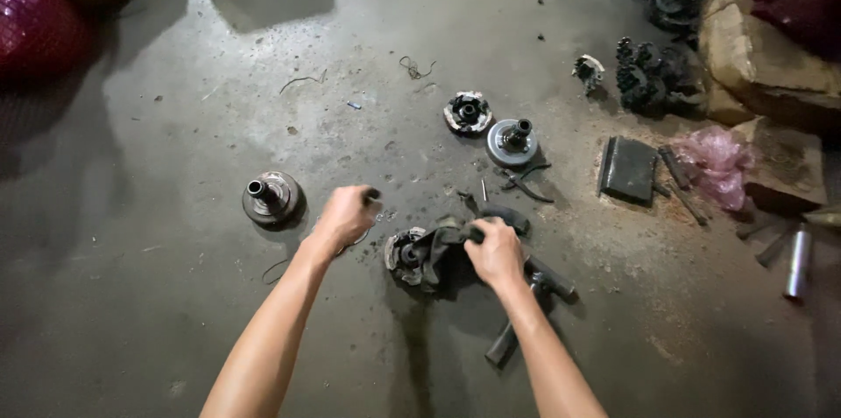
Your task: Cleaning and assembling motorcycle clutch components on the floor using a rag and alignment tools.
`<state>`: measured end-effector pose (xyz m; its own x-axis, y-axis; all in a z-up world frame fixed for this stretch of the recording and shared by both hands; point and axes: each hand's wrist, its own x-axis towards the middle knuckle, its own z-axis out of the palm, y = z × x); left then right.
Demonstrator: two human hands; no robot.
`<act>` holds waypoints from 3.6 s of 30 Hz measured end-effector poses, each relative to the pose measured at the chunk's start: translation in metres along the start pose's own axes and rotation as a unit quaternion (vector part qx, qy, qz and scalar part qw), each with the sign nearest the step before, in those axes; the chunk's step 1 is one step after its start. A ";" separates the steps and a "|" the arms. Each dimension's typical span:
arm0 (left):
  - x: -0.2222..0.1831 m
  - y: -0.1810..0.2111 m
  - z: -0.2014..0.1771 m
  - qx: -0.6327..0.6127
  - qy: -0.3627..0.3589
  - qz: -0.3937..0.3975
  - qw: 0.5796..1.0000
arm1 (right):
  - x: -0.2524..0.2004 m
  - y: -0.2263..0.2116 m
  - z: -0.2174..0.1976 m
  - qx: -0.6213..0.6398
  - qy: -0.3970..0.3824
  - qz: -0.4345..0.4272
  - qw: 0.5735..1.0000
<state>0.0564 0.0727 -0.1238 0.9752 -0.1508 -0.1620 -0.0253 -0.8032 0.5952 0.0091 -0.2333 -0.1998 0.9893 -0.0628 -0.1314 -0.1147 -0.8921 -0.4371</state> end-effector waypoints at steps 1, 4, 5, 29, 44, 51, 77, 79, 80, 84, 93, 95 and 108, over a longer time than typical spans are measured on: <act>0.002 0.010 0.006 -0.086 -0.041 -0.003 0.995 | 0.006 0.003 -0.004 0.043 -0.023 0.026 0.998; -0.010 0.059 -0.012 -0.118 -0.270 -0.071 0.953 | -0.017 -0.064 -0.085 0.175 -0.017 0.062 0.982; -0.012 0.061 -0.007 -0.117 -0.270 -0.066 0.953 | -0.015 -0.069 -0.087 0.175 -0.012 0.063 0.983; -0.035 0.166 -0.037 -0.473 -0.123 -0.074 0.869 | -0.023 -0.081 -0.155 0.169 0.123 -0.227 0.951; -0.005 -0.049 0.055 0.069 -0.147 -0.193 0.968 | 0.181 0.275 -0.402 0.047 0.383 0.146 0.911; -0.015 0.086 0.001 0.092 -0.222 -0.196 0.951 | 0.134 0.202 -0.210 0.052 0.283 -0.148 0.946; 0.008 0.051 0.098 -0.552 0.009 -0.165 0.817 | 0.054 -0.048 0.002 0.462 -0.095 -0.054 0.880; 0.003 0.061 0.093 -0.509 0.016 -0.196 0.838 | 0.046 -0.043 0.007 0.394 -0.110 -0.088 0.908; 0.003 0.063 0.091 -0.509 0.015 -0.197 0.838 | 0.057 -0.033 0.001 0.395 -0.110 -0.086 0.908; 0.002 0.055 0.068 -0.493 0.075 -0.246 0.831 | 0.108 0.043 -0.014 0.068 0.070 -0.141 0.985; 0.004 0.037 0.040 -0.144 0.029 -0.212 0.966 | 0.155 0.159 0.004 -0.198 0.024 -0.113 0.973; 0.013 0.055 0.034 -0.100 0.006 -0.173 0.980 | 0.148 0.158 -0.004 -0.162 0.061 -0.115 0.978; -0.038 0.101 0.146 -0.693 0.146 -0.208 0.674 | -0.026 0.024 -0.135 0.359 -0.075 0.097 0.925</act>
<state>-0.0148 -0.0872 -0.1721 0.8417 0.2043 -0.4997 0.2956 0.6003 0.7432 -0.0068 -0.3136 -0.0866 0.9262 -0.0793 -0.3686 -0.3728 -0.3391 -0.8637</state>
